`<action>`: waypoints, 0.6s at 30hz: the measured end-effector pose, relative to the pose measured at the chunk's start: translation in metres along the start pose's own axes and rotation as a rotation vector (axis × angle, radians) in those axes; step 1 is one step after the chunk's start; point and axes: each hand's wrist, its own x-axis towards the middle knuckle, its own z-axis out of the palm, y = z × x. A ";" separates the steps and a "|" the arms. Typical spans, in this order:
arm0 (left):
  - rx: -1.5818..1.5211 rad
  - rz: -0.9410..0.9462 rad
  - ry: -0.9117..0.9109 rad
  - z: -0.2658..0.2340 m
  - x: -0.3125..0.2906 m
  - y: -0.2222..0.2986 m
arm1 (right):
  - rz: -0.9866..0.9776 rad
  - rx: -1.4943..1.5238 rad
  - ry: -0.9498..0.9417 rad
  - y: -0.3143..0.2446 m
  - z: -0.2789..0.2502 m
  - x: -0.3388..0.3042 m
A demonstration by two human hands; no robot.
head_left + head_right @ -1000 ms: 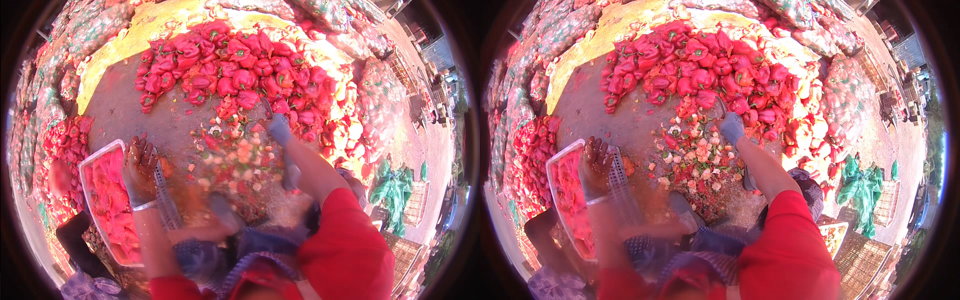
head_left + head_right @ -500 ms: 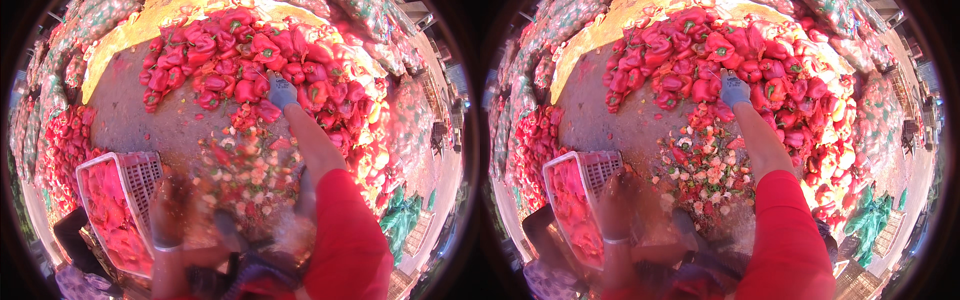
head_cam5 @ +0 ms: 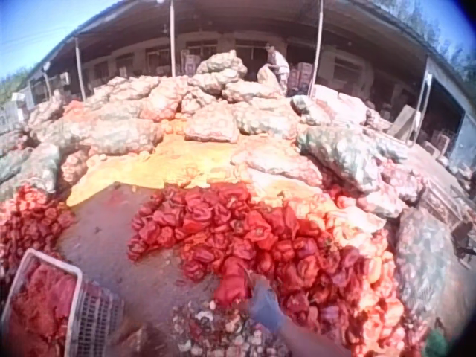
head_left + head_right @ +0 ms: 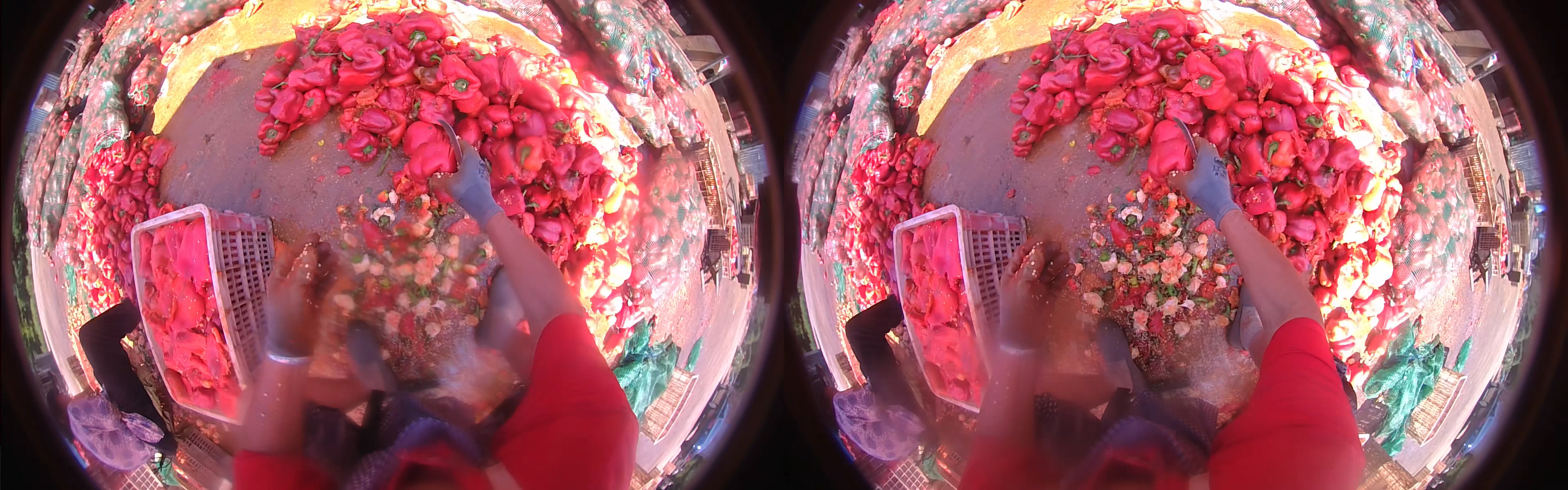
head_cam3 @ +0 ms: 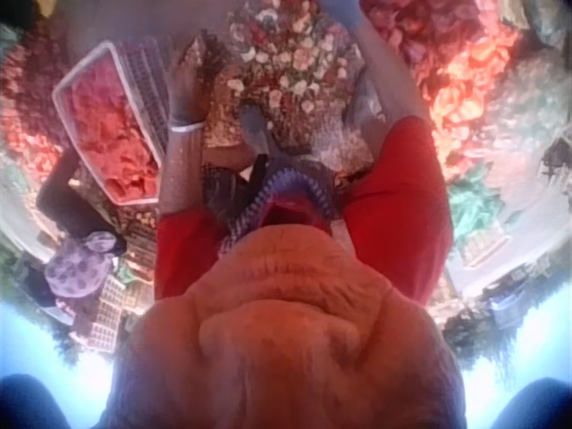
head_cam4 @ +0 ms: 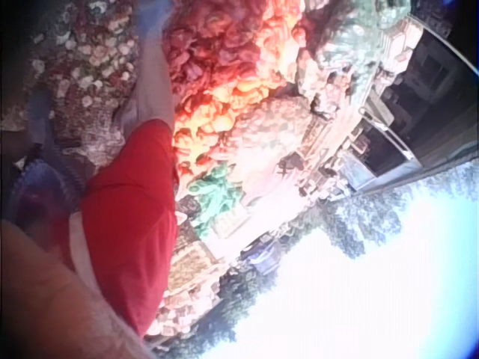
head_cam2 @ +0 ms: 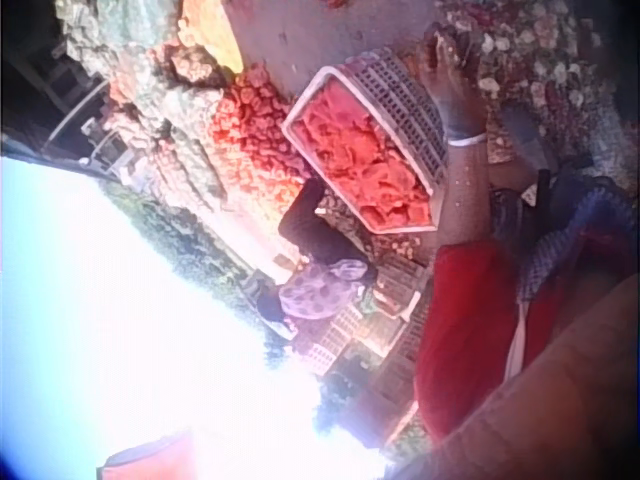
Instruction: The person uses a curved knife to core and slice red peppers by hand, placing the processed fruit into a white plastic crate.
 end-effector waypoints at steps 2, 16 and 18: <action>0.051 0.039 -0.125 -0.002 -0.003 -0.003 | -0.175 0.072 -0.041 -0.041 -0.016 -0.032; 0.031 0.358 -0.699 0.029 -0.073 0.019 | -0.524 0.136 -0.079 -0.215 -0.116 -0.183; 0.122 0.443 -0.646 0.032 -0.076 0.021 | -0.470 0.094 -0.019 -0.222 -0.126 -0.192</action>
